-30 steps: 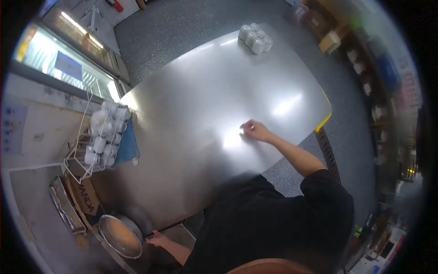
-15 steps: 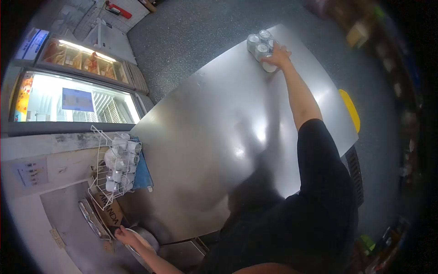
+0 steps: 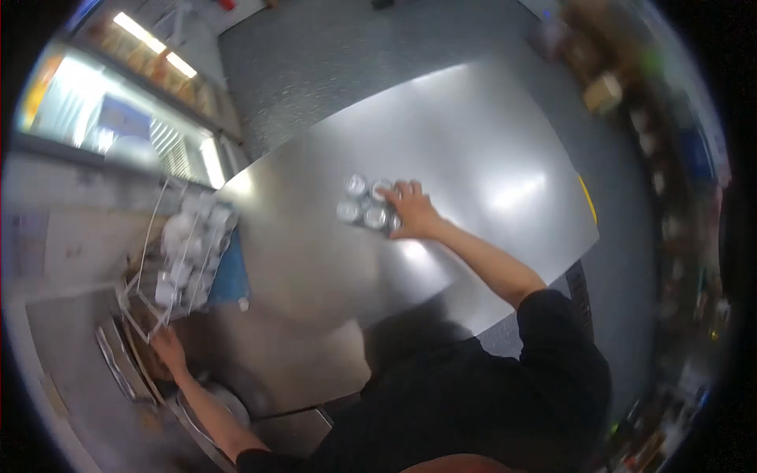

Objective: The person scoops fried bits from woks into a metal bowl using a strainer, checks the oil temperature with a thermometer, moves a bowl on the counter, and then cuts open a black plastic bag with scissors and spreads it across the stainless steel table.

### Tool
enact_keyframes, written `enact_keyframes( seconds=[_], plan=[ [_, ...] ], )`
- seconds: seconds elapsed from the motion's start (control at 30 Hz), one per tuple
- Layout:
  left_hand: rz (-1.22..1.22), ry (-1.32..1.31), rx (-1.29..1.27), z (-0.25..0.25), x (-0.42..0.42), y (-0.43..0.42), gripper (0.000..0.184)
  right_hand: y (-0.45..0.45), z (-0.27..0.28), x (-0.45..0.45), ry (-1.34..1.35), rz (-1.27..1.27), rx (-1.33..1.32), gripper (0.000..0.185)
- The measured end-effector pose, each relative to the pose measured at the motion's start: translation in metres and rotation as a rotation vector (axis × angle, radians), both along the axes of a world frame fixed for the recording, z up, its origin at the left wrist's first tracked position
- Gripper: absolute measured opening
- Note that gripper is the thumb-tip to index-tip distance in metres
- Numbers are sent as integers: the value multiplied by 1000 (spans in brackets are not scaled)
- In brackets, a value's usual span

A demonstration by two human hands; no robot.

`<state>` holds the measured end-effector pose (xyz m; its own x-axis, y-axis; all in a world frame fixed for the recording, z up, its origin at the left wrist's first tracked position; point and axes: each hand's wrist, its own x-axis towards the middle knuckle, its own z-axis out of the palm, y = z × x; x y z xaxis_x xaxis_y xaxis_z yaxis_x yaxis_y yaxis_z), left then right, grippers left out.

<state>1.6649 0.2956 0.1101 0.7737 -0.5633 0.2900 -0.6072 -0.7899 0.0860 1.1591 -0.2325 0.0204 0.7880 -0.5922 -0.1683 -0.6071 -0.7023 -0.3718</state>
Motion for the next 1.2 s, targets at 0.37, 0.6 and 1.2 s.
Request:
enact_keyframes(
  seconds=[0.37, 0.6, 1.2],
  plan=[
    [116, -293, 170, 59, -18, -13, 31, 329, 6, 220, -178, 618, 31, 90],
    [-67, -187, 171, 53, 9, 10, 28, 467, 3, 281, -380, 732, 247, 81],
    [106, -142, 5, 67, -118, 11, 33, 239, -42, -212, -191, -11, 94, 39]
  ],
)
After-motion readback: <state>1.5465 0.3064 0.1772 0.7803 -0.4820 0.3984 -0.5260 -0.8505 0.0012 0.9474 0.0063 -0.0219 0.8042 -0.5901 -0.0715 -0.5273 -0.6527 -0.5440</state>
